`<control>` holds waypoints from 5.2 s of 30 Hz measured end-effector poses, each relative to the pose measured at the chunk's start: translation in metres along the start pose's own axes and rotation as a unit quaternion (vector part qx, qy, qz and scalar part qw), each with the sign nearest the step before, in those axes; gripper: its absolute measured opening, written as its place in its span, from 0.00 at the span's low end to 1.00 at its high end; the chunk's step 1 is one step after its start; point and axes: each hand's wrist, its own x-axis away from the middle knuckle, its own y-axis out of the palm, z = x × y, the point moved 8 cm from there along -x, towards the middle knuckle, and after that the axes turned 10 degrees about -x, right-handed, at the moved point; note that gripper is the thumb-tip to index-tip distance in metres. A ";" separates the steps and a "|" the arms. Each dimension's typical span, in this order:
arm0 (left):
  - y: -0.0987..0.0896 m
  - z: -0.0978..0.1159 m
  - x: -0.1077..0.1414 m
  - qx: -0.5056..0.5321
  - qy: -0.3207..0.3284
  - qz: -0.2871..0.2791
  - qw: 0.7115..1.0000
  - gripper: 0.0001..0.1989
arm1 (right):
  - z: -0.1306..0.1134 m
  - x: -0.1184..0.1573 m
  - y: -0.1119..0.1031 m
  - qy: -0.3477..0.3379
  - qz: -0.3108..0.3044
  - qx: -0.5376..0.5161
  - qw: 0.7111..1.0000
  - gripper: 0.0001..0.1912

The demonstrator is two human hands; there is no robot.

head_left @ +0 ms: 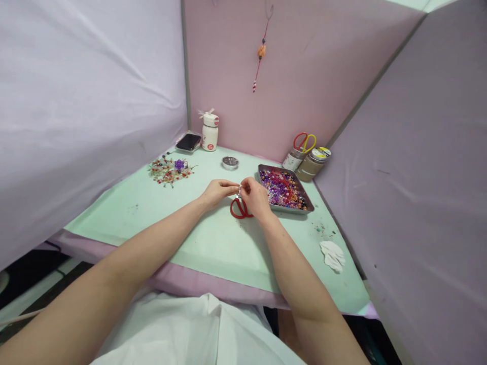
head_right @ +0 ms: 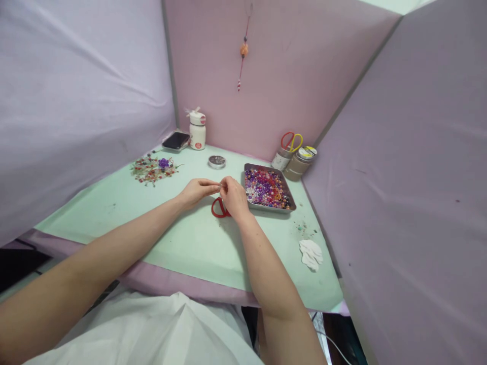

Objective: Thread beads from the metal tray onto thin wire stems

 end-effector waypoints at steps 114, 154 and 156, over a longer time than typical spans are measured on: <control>0.008 -0.003 0.002 0.083 -0.050 -0.069 0.993 0.13 | -0.006 -0.005 -0.006 -0.064 -0.022 -0.023 0.997 0.06; 0.009 0.002 0.000 0.040 -0.006 -0.078 0.996 0.16 | 0.007 -0.007 -0.010 0.008 -0.041 -0.109 0.993 0.06; 0.009 0.001 -0.001 0.036 -0.006 -0.079 0.996 0.15 | 0.007 -0.007 -0.009 0.011 -0.045 -0.103 0.994 0.06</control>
